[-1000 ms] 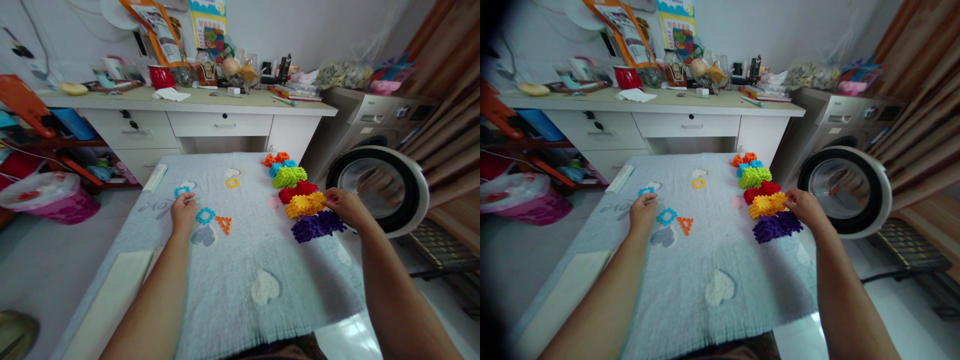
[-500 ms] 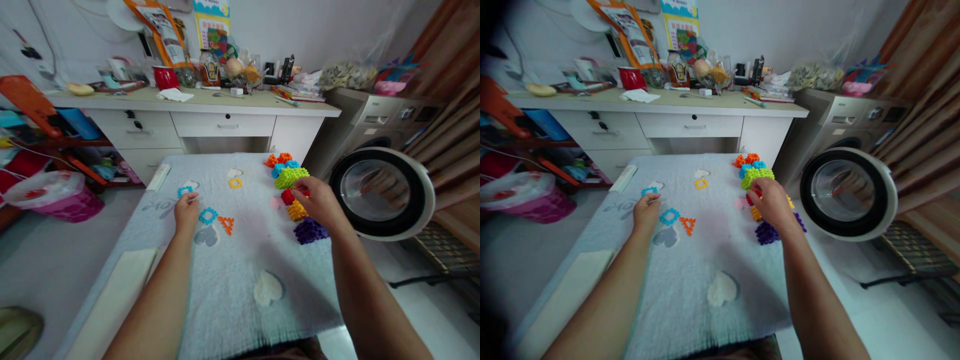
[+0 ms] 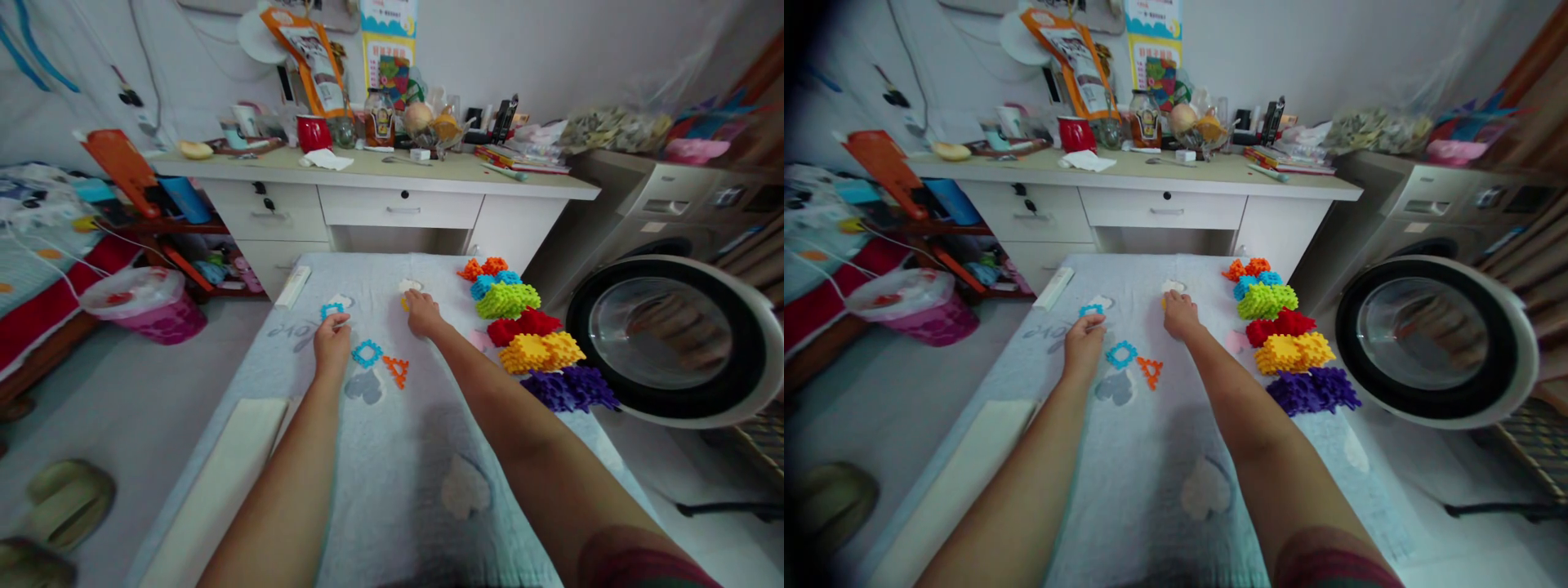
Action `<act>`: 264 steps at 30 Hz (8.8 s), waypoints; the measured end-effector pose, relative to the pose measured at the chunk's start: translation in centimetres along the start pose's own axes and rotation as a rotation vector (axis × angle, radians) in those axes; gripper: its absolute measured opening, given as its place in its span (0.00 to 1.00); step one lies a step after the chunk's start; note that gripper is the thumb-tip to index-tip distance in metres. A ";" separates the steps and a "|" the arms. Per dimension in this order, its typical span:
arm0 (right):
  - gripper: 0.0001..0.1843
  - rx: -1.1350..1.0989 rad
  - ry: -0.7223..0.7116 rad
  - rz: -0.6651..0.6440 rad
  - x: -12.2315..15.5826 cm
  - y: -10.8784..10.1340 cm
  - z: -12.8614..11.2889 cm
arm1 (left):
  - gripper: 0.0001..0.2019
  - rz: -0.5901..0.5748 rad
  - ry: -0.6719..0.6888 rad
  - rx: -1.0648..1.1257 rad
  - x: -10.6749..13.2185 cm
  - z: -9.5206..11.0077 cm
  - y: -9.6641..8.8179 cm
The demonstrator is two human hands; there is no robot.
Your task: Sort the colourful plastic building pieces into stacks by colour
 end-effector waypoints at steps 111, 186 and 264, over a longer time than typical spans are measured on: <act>0.22 -0.191 -0.185 0.349 10.0 -12.3 4.1 | 0.16 0.023 0.017 0.011 -0.1 -0.3 0.0; 0.15 -0.120 -0.579 0.099 8.4 2.5 -9.9 | 0.12 0.311 -0.110 0.350 -0.3 0.5 -1.9; 0.25 0.329 0.007 -0.066 -5.9 -10.9 20.5 | 0.10 0.275 -0.073 0.286 -0.1 0.5 -1.7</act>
Point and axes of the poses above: each hand's wrist, its own x-axis away from the middle knuckle, its own y-axis out of the palm, z = x × y, the point moved 5 cm from there along -x, towards the middle knuckle, and after that the axes turned 8 degrees about z, right-handed, at the moved point
